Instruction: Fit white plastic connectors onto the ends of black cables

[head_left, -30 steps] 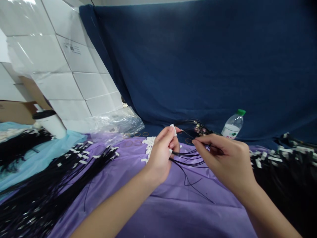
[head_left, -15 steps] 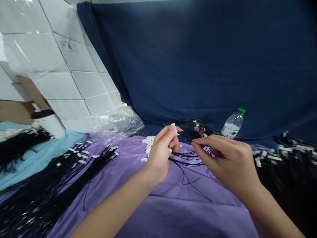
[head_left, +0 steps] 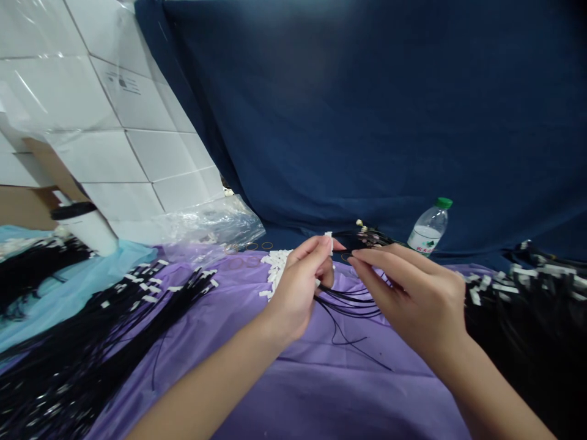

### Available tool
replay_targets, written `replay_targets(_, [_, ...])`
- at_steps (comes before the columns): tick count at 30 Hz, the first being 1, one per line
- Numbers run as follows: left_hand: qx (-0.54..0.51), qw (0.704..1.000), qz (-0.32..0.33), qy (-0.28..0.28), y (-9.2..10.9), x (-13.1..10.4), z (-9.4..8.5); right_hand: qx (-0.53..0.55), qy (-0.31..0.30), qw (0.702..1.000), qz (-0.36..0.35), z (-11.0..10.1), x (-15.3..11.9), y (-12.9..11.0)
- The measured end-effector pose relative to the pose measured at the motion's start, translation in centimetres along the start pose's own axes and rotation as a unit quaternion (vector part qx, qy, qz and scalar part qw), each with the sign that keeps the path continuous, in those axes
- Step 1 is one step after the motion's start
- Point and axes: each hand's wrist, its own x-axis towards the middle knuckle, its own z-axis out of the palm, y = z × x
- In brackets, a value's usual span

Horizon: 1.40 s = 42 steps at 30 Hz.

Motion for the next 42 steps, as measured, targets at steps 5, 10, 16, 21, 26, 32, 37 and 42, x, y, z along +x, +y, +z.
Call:
replay_targets(5, [-0.012, 1.0, -0.015, 0.008, -0.1, -0.3, 0.4, -0.012, -0.004, 1.0, -0.02, 0.5, -0.3, -0.3])
replay_targets(10, [-0.012, 1.0, -0.011, 0.015, -0.2, -0.4, 0.6, -0.025, 0.007, 0.999, -0.029, 0.9, -0.4, -0.2])
replay_targets(16, [-0.033, 0.999, 0.006, 0.034, 0.6, 0.3, 0.1, 0.002, 0.043, 0.999, -0.013, 0.4, 0.1, -0.2])
replay_targets(21, [-0.167, 0.983, -0.004, 0.072, 2.9, 1.7, -1.4, 0.057, 0.08, 0.995, 0.024, -1.2, 0.6, -1.3])
replay_targets(26, [-0.272, 0.962, -0.001, 0.028, 4.3, 2.2, -3.0, 0.2, -0.141, 0.966, 0.083, -0.8, 0.4, -1.8])
replay_targets(32, [-0.335, 0.942, 0.01, 0.014, 4.6, 2.1, -3.2, 0.221, -0.214, 0.941, 0.144, 0.5, 0.0, -1.4])
replay_targets(37, [-0.321, 0.947, 0.003, 0.011, 4.5, 2.0, -3.1, 0.269, -0.264, 0.914, 0.15, 0.5, 0.0, -1.7])
replay_targets(42, [-0.307, 0.952, 0.009, -0.011, 4.0, 2.5, -3.7, 0.321, -0.258, 0.889, 0.199, 0.6, 0.5, -1.6])
